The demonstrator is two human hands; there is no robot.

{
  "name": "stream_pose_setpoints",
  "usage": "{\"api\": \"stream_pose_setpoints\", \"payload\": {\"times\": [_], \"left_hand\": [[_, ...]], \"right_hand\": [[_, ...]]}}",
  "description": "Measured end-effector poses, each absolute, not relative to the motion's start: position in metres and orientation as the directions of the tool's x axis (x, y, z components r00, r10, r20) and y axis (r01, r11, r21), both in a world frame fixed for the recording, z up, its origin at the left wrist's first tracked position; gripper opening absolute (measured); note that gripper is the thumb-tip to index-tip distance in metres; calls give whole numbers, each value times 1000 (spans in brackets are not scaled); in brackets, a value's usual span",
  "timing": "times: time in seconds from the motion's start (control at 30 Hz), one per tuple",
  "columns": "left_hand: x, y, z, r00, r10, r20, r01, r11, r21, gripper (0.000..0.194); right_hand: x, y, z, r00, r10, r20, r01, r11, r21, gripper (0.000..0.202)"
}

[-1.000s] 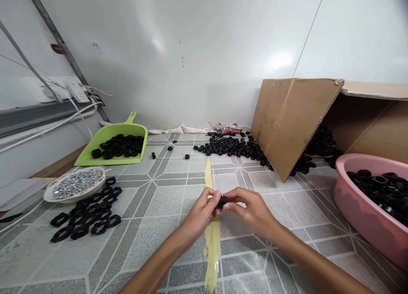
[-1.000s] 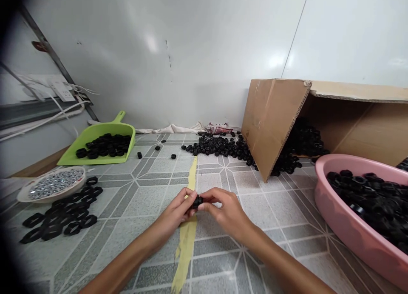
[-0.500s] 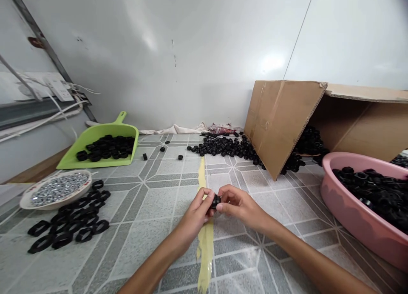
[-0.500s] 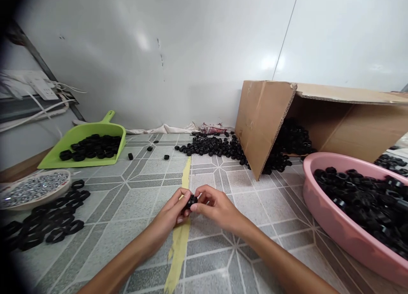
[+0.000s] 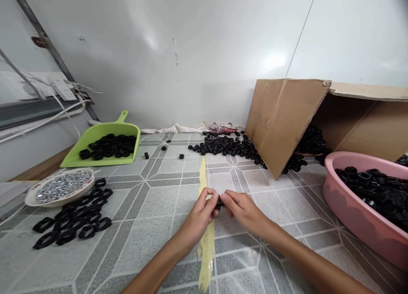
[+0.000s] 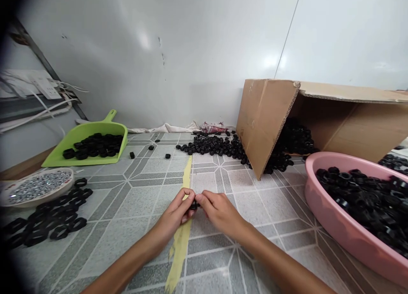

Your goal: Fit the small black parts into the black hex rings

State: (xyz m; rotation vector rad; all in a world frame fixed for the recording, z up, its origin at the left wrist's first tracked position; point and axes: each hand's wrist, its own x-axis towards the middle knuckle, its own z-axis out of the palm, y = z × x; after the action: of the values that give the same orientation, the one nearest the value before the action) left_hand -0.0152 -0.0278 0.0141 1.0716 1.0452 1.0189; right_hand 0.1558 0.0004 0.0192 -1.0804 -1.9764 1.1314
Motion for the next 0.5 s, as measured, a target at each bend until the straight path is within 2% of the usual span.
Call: {"api": "stream_pose_setpoints", "payload": {"times": [0.17, 0.33, 0.5], "left_hand": [[-14, -29, 13, 160, 975, -157, -135, 179, 975, 39], [-13, -29, 12, 183, 974, -134, -114, 157, 981, 39], [-15, -31, 14, 178, 972, -153, -113, 175, 978, 38]], "right_hand": [[154, -1, 20, -525, 838, 146, 261, 321, -910, 30], [156, 0, 21, -494, 852, 173, 399, 399, -826, 48], [159, 0, 22, -581, 767, 272, 419, 568, -708, 24]]}}
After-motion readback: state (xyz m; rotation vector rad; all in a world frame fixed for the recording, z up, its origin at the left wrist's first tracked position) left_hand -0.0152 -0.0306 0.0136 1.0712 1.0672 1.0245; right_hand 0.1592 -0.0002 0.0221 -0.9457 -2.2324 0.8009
